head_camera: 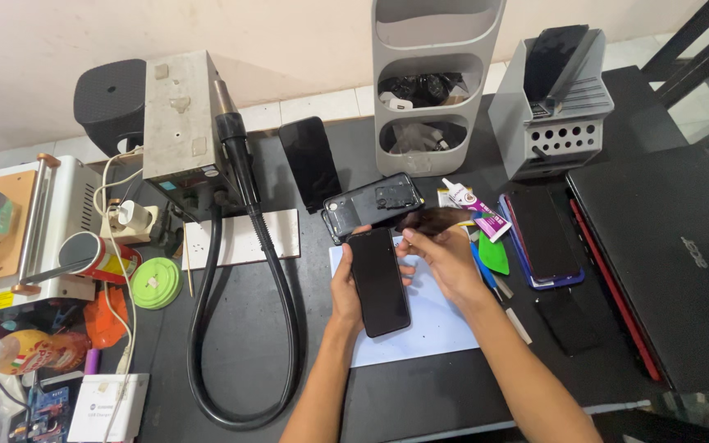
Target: The person disassembles a smartphone, removes the battery, and uses a plastic pry tool to separate the screen assembly from the frame. The person then reassembles the phone and places it on the workbench.
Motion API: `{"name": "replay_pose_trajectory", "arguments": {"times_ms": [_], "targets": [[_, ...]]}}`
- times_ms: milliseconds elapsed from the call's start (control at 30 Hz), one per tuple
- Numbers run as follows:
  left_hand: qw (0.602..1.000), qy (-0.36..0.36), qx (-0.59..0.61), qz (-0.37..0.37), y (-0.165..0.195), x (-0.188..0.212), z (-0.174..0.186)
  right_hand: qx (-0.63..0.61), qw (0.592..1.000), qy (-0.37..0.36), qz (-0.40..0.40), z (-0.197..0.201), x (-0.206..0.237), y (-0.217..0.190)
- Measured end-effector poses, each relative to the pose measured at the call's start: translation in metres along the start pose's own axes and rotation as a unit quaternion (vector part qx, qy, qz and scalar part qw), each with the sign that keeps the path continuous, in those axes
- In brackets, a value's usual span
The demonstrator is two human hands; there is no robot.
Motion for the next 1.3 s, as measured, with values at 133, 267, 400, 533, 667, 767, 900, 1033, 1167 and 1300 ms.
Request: {"name": "replay_pose_trajectory", "arguments": {"times_ms": [133, 267, 400, 533, 667, 767, 900, 1033, 1167, 1300], "targets": [[1.0, -0.009, -0.027, 0.012, -0.001, 0.002, -0.002, 0.05, 0.998, 0.017, 0.029, 0.002, 0.007, 0.0], [0.998, -0.02, -0.06, 0.023, 0.0, 0.005, -0.006, 0.062, 0.995, 0.044, 0.057, -0.003, 0.011, 0.0], [0.997, -0.022, -0.068, 0.011, 0.003, 0.005, -0.008, 0.095, 0.991, 0.056, 0.071, -0.007, 0.015, 0.003], [0.998, -0.024, -0.054, 0.006, 0.002, 0.005, -0.008, 0.142, 0.984, 0.071, 0.086, -0.008, 0.017, 0.008], [0.998, -0.02, -0.055, 0.008, 0.0, 0.004, -0.006, 0.162, 0.979, 0.084, 0.089, -0.006, 0.016, 0.012], [0.998, -0.022, -0.051, 0.01, -0.001, 0.003, -0.005, 0.17, 0.976, 0.095, 0.095, -0.005, 0.014, 0.015], [0.998, -0.02, -0.051, 0.018, -0.002, 0.005, -0.006, 0.188, 0.969, 0.108, 0.116, -0.005, 0.015, 0.017], [0.999, -0.025, -0.044, 0.01, -0.002, 0.005, -0.007, 0.203, 0.965, 0.109, 0.122, -0.005, 0.016, 0.016], [0.998, -0.027, -0.048, 0.008, -0.002, 0.004, -0.006, 0.188, 0.968, 0.104, 0.133, -0.006, 0.015, 0.017], [0.999, -0.027, -0.045, 0.011, -0.003, 0.004, -0.005, 0.21, 0.963, 0.105, 0.136, -0.007, 0.016, 0.016]]}}
Point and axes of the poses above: each hand's wrist, its own x-axis away from the middle knuckle, its own z-axis out of the back of the hand, y = z × x, the point moved 1 cm from there along -x, towards the middle knuckle, and after that the axes turned 7 degrees about -x, right-handed, at the moved point
